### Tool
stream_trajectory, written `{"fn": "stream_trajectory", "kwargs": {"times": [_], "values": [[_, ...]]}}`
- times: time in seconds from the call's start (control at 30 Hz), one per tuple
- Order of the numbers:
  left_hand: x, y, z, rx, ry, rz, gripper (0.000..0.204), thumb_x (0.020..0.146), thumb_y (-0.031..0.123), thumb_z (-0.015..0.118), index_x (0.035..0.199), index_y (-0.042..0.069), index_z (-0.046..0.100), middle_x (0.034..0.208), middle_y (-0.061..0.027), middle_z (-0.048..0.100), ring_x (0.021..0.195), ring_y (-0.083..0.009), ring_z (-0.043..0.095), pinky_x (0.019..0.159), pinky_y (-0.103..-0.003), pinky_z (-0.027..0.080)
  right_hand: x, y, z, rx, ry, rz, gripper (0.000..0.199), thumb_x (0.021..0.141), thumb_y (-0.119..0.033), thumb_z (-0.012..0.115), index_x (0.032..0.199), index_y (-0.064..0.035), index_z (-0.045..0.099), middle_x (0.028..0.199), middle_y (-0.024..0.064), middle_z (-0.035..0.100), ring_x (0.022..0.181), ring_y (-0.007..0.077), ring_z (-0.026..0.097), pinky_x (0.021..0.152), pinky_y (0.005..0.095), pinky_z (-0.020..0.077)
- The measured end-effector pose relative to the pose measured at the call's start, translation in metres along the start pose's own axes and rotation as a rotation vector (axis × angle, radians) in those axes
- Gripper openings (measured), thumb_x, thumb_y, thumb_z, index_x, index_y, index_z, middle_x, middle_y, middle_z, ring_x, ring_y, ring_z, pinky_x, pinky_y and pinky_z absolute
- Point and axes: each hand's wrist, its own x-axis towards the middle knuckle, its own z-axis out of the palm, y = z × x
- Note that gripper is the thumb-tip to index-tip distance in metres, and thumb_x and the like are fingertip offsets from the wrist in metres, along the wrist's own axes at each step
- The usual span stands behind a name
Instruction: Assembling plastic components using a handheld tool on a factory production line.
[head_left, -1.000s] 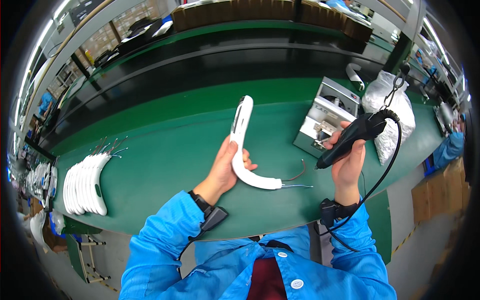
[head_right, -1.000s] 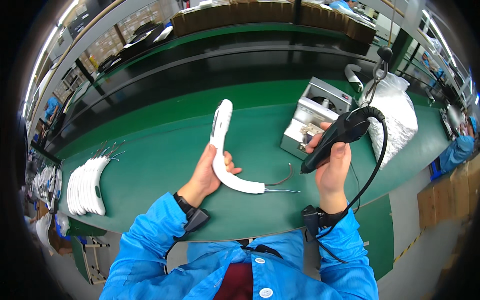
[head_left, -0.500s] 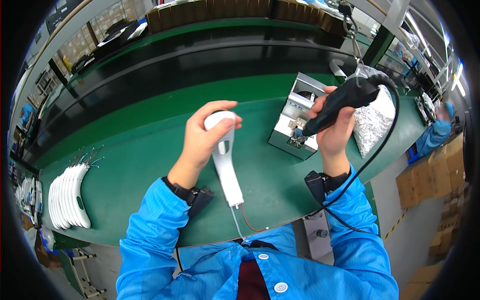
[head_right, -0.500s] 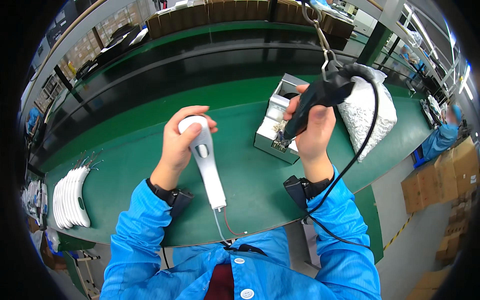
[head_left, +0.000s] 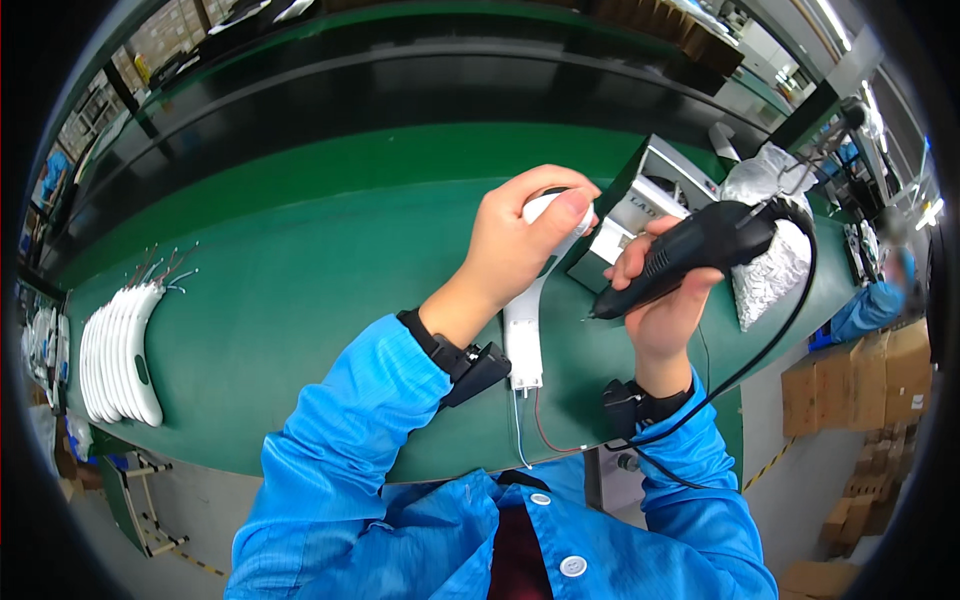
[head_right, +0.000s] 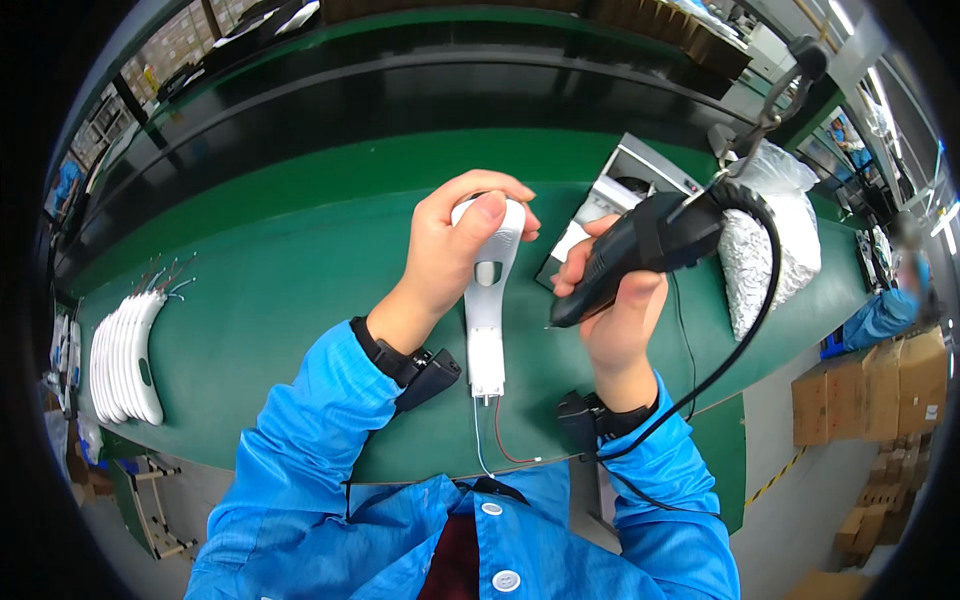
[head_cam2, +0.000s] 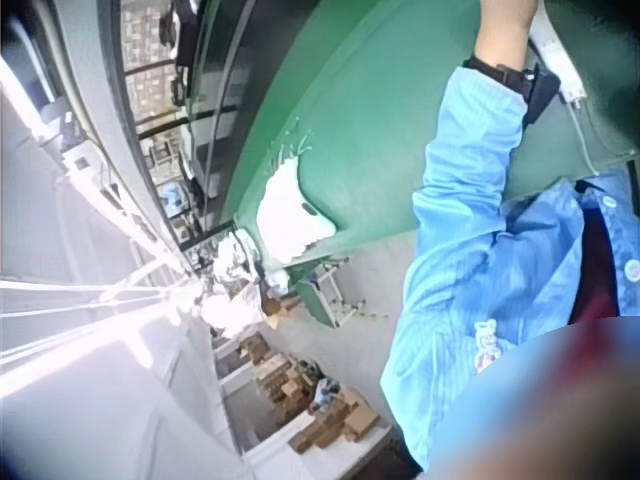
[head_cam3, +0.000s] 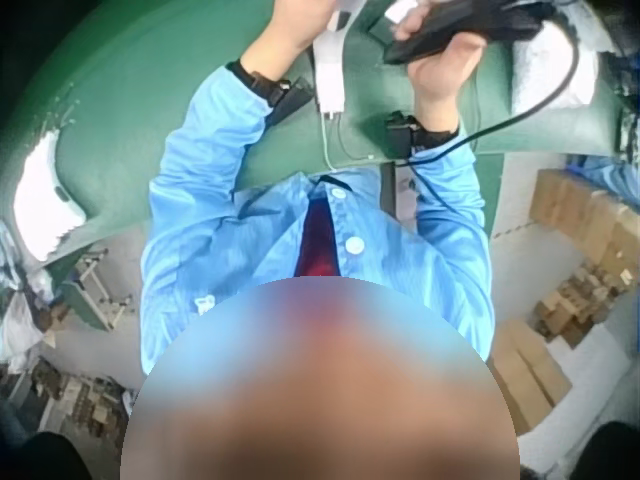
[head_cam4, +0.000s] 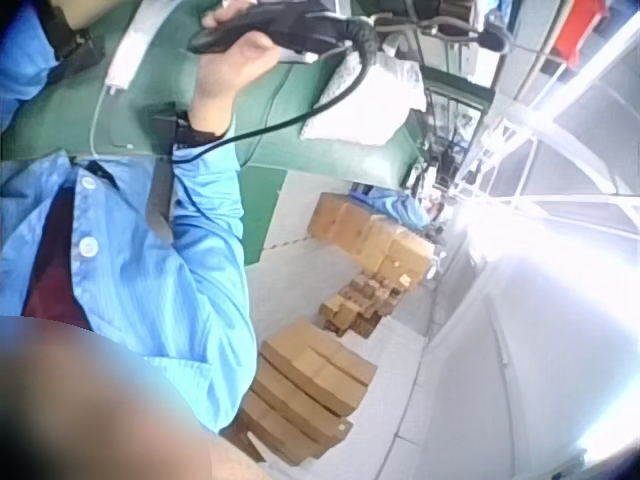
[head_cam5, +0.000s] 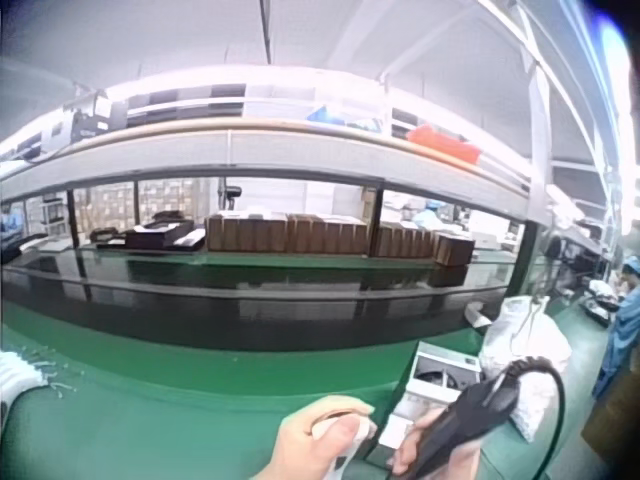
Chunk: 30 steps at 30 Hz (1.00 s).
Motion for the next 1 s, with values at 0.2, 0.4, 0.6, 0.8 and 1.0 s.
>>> {"fn": "stream_trajectory", "kwargs": {"times": [0.2, 0.4, 0.6, 0.8, 1.0], "values": [[0.000, -0.005, -0.001, 0.023, -0.025, 0.046, 0.039, 0.087, 0.038, 0.060, 0.097, 0.000, 0.063, 0.083, -0.0088, 0.064, 0.079, -0.0151, 0.062, 0.073, -0.027, 0.049, -0.015, 0.015, 0.032, 0.090, -0.041, 0.078, 0.088, 0.069, -0.081, 0.044, 0.109, -0.0031, 0.046, 0.071, 0.0047, 0.054, 0.062, 0.0145, 0.054, 0.063, 0.0302, 0.0458], [-0.001, -0.002, -0.002, -0.001, -0.012, -0.010, 0.037, 0.087, 0.038, 0.060, 0.097, 0.002, 0.063, 0.083, -0.0086, 0.064, 0.082, -0.0152, 0.062, 0.075, -0.028, 0.049, -0.016, 0.025, 0.039, 0.134, -0.018, 0.095, 0.091, 0.066, -0.081, 0.052, 0.108, -0.0005, 0.047, 0.070, 0.0060, 0.056, 0.062, 0.0134, 0.055, 0.063, 0.0276, 0.0461], [-0.004, 0.014, -0.002, -0.102, -0.084, -0.241, 0.032, 0.088, 0.032, 0.061, 0.099, 0.002, 0.060, 0.075, -0.0080, 0.062, 0.047, -0.0092, 0.055, 0.041, -0.021, 0.044, -0.022, 0.043, 0.039, 0.057, -0.118, 0.069, 0.088, 0.066, -0.085, 0.042, 0.105, -0.0059, 0.048, 0.068, 0.0036, 0.052, 0.058, 0.0129, 0.052, 0.056, 0.0256, 0.0449], [-0.004, 0.011, 0.001, -0.103, -0.060, -0.218, 0.031, 0.089, 0.031, 0.060, 0.099, 0.002, 0.059, 0.072, -0.0070, 0.061, 0.038, -0.0068, 0.048, 0.032, -0.020, 0.038, -0.021, 0.046, 0.040, 0.088, -0.103, 0.072, 0.087, 0.066, -0.084, 0.044, 0.105, -0.0069, 0.048, 0.068, 0.0038, 0.052, 0.056, 0.0120, 0.051, 0.053, 0.0237, 0.0431], [-0.002, 0.004, 0.001, -0.004, -0.039, -0.159, 0.031, 0.089, 0.031, 0.060, 0.099, 0.002, 0.060, 0.080, -0.0070, 0.064, 0.062, -0.0093, 0.060, 0.054, -0.021, 0.049, -0.022, 0.042, 0.037, 0.068, -0.069, 0.086, 0.087, 0.066, -0.084, 0.044, 0.105, -0.0073, 0.047, 0.069, 0.0035, 0.051, 0.057, 0.0134, 0.051, 0.057, 0.0265, 0.0446]]}}
